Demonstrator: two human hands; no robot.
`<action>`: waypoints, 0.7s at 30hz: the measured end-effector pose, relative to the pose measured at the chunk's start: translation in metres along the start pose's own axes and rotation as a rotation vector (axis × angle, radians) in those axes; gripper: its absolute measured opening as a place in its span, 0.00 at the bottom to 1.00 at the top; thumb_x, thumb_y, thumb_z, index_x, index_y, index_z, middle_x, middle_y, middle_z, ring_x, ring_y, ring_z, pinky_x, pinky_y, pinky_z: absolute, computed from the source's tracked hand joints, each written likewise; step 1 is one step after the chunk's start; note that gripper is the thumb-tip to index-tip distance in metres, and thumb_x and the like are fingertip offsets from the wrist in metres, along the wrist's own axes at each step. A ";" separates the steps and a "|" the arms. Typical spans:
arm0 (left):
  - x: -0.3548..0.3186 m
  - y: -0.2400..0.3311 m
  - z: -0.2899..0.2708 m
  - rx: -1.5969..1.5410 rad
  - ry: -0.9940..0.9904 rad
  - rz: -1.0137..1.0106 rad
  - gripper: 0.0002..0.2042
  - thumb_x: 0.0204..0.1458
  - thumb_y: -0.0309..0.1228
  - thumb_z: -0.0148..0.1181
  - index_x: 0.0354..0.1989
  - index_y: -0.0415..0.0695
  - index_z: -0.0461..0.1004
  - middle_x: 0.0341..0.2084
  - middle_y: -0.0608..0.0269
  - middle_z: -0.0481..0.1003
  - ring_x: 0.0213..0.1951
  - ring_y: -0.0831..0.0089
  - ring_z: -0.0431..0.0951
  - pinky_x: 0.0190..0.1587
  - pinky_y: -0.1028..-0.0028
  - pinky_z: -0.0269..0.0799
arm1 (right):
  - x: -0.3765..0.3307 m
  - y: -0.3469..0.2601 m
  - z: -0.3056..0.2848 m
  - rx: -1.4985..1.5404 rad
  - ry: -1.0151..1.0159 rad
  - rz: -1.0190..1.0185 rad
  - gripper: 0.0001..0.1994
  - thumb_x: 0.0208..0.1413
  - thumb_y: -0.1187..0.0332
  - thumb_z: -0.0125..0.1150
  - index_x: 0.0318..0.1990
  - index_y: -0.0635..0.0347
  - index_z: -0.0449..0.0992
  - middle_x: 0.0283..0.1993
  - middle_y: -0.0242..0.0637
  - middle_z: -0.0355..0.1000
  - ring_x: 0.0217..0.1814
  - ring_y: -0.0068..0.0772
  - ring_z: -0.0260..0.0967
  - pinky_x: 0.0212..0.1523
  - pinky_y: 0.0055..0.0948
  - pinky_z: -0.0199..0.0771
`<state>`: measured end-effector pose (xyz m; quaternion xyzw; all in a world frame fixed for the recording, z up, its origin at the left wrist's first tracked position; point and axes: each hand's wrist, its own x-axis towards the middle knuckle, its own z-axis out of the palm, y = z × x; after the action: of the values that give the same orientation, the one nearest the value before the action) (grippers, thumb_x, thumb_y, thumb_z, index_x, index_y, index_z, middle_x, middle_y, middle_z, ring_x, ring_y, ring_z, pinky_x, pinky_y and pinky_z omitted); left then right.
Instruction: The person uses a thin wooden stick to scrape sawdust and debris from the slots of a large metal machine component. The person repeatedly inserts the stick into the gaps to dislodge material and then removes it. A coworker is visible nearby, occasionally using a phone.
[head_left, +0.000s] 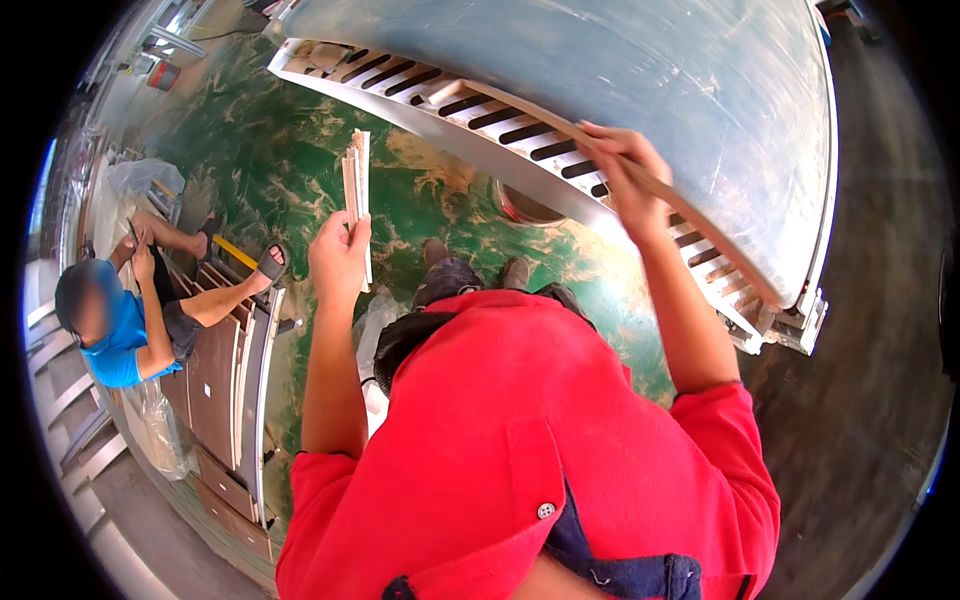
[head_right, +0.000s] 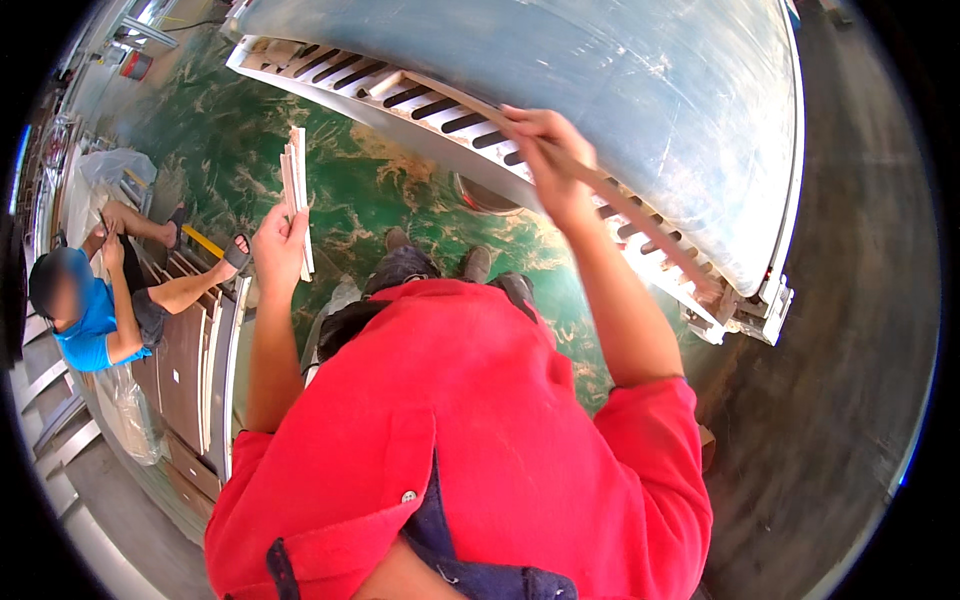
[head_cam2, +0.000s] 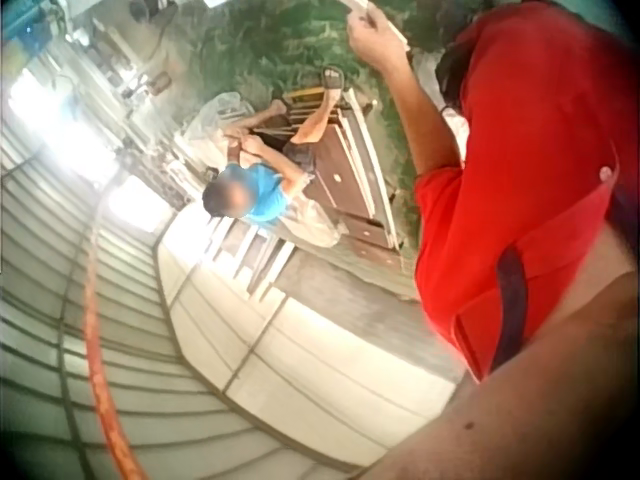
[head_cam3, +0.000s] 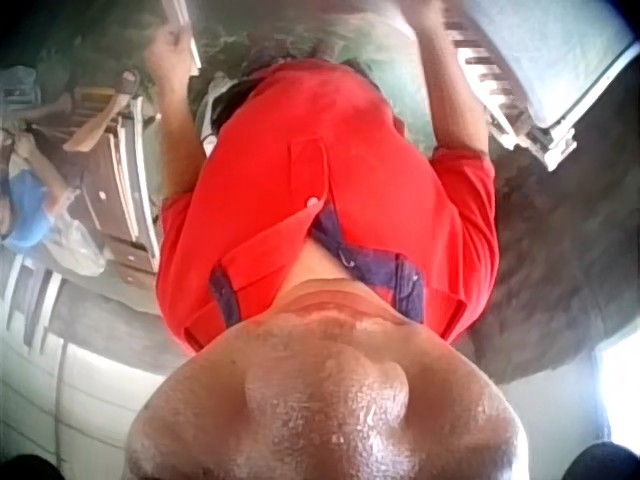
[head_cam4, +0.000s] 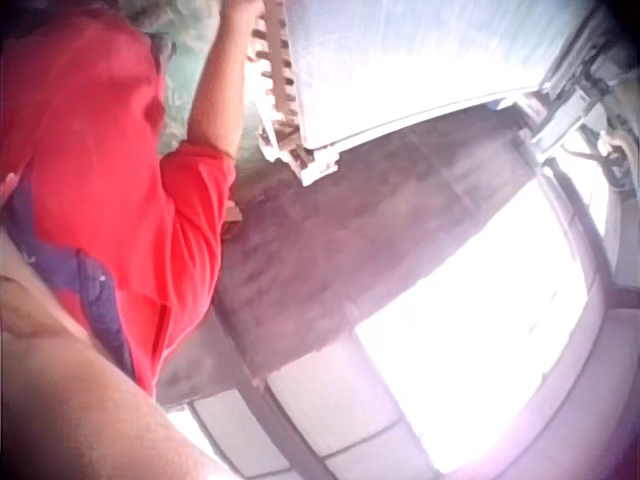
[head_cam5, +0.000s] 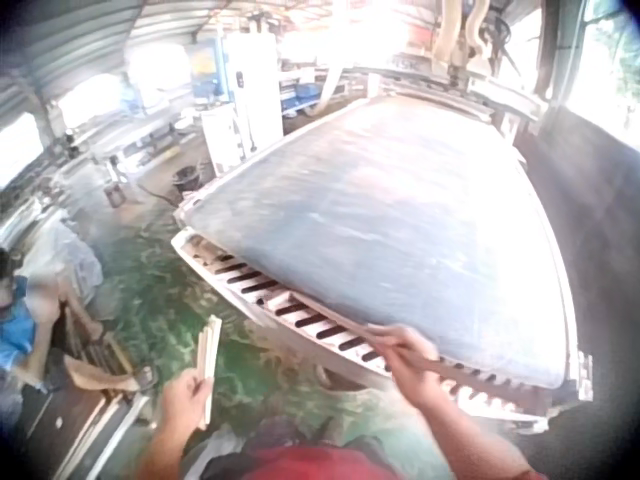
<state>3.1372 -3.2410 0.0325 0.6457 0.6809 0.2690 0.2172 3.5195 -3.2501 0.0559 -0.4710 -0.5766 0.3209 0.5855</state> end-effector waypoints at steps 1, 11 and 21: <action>-0.002 0.004 -0.007 0.030 -0.007 -0.034 0.11 0.51 0.35 0.61 0.28 0.40 0.72 0.13 0.58 0.65 0.16 0.65 0.63 0.22 0.66 0.58 | 0.010 0.001 0.027 -0.048 0.008 0.024 0.02 0.57 0.83 0.51 0.37 0.70 0.69 0.49 0.51 0.73 0.50 0.35 0.71 0.52 0.29 0.72; 0.020 -0.055 -0.043 0.018 -0.054 -0.058 0.11 0.51 0.35 0.62 0.31 0.38 0.73 0.18 0.55 0.71 0.19 0.63 0.70 0.24 0.67 0.63 | 0.056 0.038 0.137 -0.099 0.072 -0.036 0.02 0.55 0.83 0.56 0.34 0.69 0.73 0.44 0.42 0.76 0.45 0.28 0.72 0.46 0.24 0.72; 0.093 -0.119 -0.070 -0.090 -0.183 0.018 0.12 0.53 0.37 0.60 0.29 0.39 0.72 0.14 0.58 0.70 0.17 0.68 0.69 0.23 0.69 0.62 | -0.073 -0.077 0.019 -0.334 0.296 0.254 0.05 0.54 0.84 0.56 0.31 0.64 0.73 0.47 0.45 0.75 0.44 0.27 0.71 0.46 0.25 0.71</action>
<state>2.9944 -3.1573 0.0135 0.6633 0.6394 0.2414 0.3049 3.4782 -3.3408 0.0971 -0.6717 -0.4659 0.2194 0.5326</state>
